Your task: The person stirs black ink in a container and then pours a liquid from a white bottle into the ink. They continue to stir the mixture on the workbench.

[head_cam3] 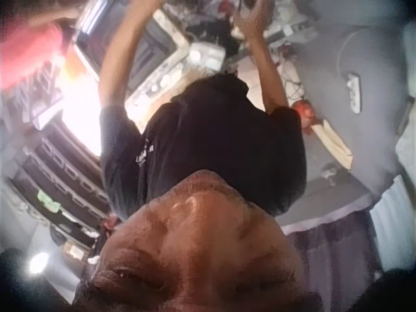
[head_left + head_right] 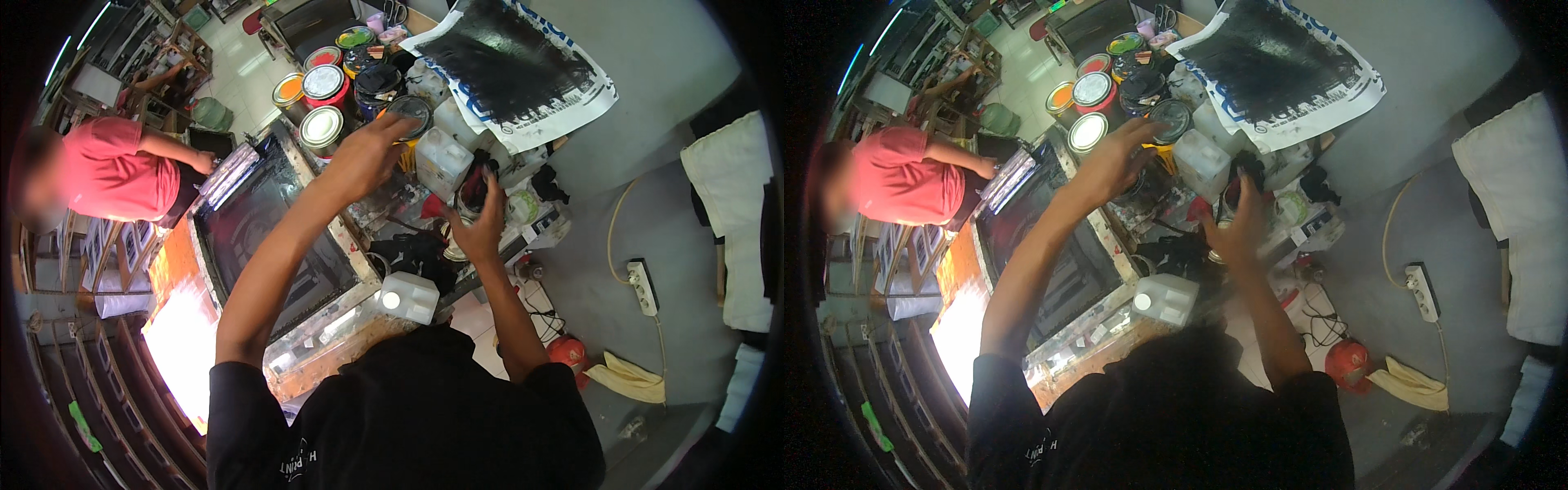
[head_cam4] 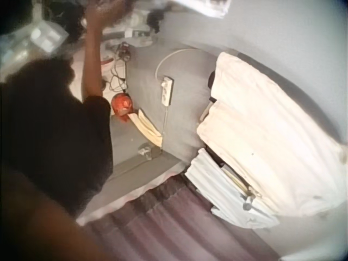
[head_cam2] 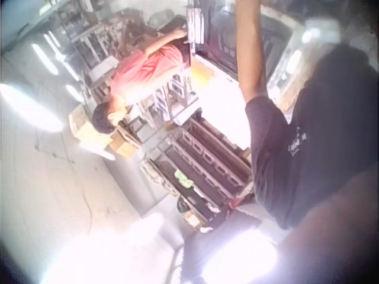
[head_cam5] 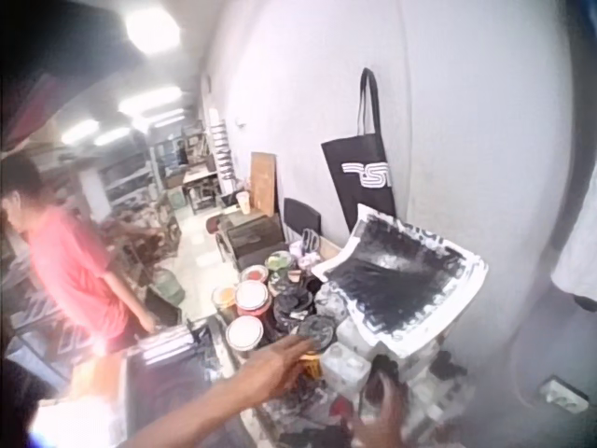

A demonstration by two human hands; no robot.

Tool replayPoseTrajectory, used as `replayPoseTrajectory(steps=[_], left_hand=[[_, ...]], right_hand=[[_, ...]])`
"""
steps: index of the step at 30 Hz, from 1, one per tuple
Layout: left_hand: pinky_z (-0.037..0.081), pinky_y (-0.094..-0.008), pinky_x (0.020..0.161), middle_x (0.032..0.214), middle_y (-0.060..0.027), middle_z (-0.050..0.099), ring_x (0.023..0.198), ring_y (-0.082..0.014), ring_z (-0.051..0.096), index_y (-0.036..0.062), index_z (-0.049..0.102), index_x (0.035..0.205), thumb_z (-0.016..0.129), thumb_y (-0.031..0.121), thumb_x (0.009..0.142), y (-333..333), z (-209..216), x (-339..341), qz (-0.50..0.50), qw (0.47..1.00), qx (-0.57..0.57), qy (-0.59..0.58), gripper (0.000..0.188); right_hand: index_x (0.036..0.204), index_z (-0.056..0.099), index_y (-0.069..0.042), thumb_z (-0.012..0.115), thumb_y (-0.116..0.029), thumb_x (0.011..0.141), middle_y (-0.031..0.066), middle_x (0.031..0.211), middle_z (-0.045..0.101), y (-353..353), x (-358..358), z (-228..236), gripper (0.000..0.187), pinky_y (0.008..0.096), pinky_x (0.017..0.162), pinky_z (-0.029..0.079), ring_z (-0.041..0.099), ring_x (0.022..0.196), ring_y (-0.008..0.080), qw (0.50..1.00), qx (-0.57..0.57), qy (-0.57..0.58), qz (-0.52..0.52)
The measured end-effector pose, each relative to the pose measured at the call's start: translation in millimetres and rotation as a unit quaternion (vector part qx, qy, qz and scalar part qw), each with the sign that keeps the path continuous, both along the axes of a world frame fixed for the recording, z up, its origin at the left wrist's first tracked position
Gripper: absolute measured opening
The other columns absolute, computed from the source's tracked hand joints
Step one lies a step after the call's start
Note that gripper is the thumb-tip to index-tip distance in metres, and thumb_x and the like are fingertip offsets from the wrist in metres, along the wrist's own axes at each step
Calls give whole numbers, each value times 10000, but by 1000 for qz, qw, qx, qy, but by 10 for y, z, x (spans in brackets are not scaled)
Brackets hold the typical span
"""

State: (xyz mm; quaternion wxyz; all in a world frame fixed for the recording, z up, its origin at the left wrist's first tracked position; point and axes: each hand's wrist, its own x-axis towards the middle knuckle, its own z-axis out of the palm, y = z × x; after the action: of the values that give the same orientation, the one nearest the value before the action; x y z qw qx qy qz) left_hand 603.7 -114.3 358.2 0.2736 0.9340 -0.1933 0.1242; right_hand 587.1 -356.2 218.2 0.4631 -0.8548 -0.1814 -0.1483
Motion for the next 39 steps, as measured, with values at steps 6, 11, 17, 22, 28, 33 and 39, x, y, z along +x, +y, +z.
replayPoseTrajectory(steps=[6,11,17,22,28,33,39], left_hand=[[540,-481,900,1225,-198,635,1087,-419,640,14,616,1201,616,54,894,-151,-191,545,-69,986,130,72,309],[558,-480,825,948,-240,694,919,-432,685,-57,663,959,667,28,782,-77,-192,601,-107,985,127,44,196],[572,-486,787,806,-244,706,855,-431,705,-57,705,785,714,68,732,-39,-114,563,-126,977,160,68,136],[587,-462,756,834,-243,714,864,-414,719,-52,726,832,736,35,701,-156,91,571,-130,956,228,132,158],[574,-461,788,967,-243,680,901,-418,699,-79,695,895,719,10,699,-252,-48,478,-143,947,273,96,217],[545,-470,829,1062,-243,600,964,-416,650,-107,609,1027,671,30,729,-134,-307,433,-146,962,228,42,334],[537,-471,806,1007,-203,581,938,-384,638,-77,611,972,641,110,824,-30,-394,393,-132,982,133,16,240]], right_hand=[[1497,318,23,873,-120,742,300,1394,497,381,411,-219,947,488,1056,451,538,1273,437,1000,12,-12,-9],[1477,337,23,879,-128,745,291,1300,574,439,395,-292,923,480,1002,488,611,1171,430,998,54,18,-16],[1494,306,13,898,-175,737,288,1275,601,433,344,-274,979,474,987,492,612,1176,443,997,29,66,11],[1526,256,-19,884,-252,737,301,1380,531,415,397,-254,1035,537,1010,472,561,1223,497,995,-11,83,44],[1521,267,-37,898,-236,716,296,1387,526,411,351,-293,1042,527,1010,475,572,1213,488,989,-4,149,27],[1486,304,-26,923,-212,695,294,1301,587,407,338,-353,1022,491,961,506,619,1164,462,994,13,110,24],[1479,310,-17,923,-186,706,290,1284,601,420,349,-358,1001,477,958,511,627,1162,455,997,30,70,28]])
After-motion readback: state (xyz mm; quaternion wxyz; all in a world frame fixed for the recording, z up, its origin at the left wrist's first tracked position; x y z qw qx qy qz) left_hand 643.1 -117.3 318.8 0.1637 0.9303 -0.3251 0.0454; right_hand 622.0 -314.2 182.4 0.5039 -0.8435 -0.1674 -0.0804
